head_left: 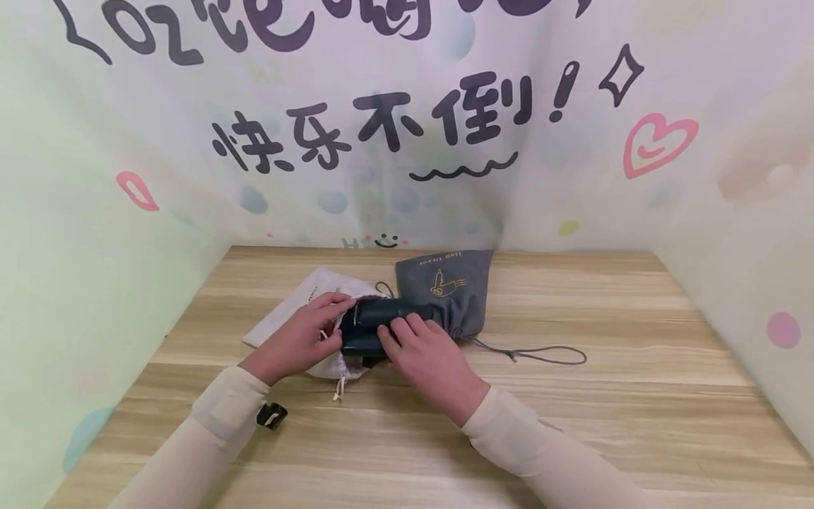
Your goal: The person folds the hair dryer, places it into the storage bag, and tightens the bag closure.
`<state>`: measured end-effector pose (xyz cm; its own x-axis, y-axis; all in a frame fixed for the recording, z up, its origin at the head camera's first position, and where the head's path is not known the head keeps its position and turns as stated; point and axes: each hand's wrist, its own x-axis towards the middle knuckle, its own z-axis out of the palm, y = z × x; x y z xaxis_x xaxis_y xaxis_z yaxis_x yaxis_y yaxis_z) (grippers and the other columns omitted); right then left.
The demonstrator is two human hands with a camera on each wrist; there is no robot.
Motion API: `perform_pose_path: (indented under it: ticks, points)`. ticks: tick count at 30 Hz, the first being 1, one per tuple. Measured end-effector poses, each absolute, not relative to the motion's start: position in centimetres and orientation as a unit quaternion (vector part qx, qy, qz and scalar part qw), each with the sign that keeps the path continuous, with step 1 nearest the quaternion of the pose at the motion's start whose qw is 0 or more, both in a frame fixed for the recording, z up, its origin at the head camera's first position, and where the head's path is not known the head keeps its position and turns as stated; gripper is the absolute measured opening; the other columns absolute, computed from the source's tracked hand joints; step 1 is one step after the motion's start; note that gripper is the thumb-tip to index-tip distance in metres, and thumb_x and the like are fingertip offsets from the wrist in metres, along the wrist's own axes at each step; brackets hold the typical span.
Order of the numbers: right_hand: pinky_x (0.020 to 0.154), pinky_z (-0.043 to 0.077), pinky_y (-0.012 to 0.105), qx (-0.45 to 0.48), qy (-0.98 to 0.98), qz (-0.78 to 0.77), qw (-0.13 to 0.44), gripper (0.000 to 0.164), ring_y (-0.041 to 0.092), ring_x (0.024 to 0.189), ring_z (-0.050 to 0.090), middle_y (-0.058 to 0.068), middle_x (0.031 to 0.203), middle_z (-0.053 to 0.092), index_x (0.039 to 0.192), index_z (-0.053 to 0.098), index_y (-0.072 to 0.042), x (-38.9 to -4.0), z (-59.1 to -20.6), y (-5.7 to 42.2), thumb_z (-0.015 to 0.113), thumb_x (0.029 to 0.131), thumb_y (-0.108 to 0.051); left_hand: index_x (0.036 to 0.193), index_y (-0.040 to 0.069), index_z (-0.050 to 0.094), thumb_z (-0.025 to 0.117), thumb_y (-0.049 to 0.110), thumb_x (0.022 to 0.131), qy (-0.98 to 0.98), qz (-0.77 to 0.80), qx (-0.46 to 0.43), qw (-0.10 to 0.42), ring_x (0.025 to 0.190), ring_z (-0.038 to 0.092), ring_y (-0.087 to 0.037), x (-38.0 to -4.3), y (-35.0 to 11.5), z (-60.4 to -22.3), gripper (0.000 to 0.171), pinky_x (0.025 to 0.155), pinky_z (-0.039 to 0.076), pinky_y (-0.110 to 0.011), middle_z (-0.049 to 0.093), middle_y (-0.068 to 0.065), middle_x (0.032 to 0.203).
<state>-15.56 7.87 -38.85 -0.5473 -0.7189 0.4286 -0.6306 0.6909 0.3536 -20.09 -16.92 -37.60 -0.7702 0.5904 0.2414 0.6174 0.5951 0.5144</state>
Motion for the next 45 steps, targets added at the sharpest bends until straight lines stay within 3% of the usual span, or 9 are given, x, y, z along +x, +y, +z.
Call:
perform_pose_path:
  ticks: [22,28,34,39,45]
  points:
    - [0.076,0.048,0.034,0.370,-0.881,-0.087,0.281,0.027,0.026,0.095,0.052,0.009,0.108,0.058,0.124,0.067,-0.009,-16.7,-40.1,5.3,0.057,0.099,-0.013,0.138,-0.006,0.053,0.060,-0.004,0.085,-0.888,-0.308,-0.341,0.020,0.070,0.048,-0.007,-19.8,-17.6,-37.6,0.054,0.063,0.046,-0.025,0.054,-0.013,0.132]
    - [0.078,0.050,0.033,0.369,-0.897,-0.081,0.232,0.030,0.025,0.095,0.052,0.008,0.110,0.057,0.126,0.065,-0.009,-16.6,-40.4,4.8,0.062,0.097,-0.013,0.139,-0.007,0.052,0.061,-0.004,0.085,-0.887,-0.310,-0.343,0.021,0.070,0.048,-0.007,-20.0,-17.7,-38.0,0.055,0.062,0.046,-0.025,0.054,-0.015,0.132]
    - [0.085,0.051,0.029,0.412,-0.895,-0.002,0.170,0.031,0.020,0.092,0.058,0.007,0.106,0.057,0.117,0.066,-0.007,-16.9,-40.5,5.2,0.073,0.091,-0.022,0.138,-0.009,0.052,0.061,-0.004,0.084,-0.886,-0.312,-0.343,0.017,0.069,0.048,-0.005,-20.2,-17.5,-38.6,0.055,0.062,0.046,-0.024,0.053,-0.016,0.132]
    - [0.077,0.053,0.026,0.454,-0.878,0.046,0.143,0.025,0.014,0.084,0.063,0.004,0.103,0.058,0.109,0.068,-0.009,-17.1,-39.8,6.5,0.073,0.091,-0.026,0.137,-0.009,0.052,0.061,-0.004,0.083,-0.890,-0.311,-0.333,0.011,0.066,0.047,-0.005,-20.2,-17.4,-38.7,0.055,0.060,0.045,-0.024,0.054,-0.015,0.133]
    - [0.069,0.051,0.030,0.404,-0.906,0.078,0.103,0.024,0.014,0.075,0.055,-0.001,0.090,0.056,0.099,0.069,-0.013,-17.0,-38.7,8.6,0.074,0.088,-0.034,0.137,-0.009,0.052,0.060,-0.004,0.082,-0.888,-0.317,-0.332,0.010,0.066,0.047,-0.005,-20.1,-17.4,-38.8,0.056,0.060,0.045,-0.024,0.054,-0.016,0.132]
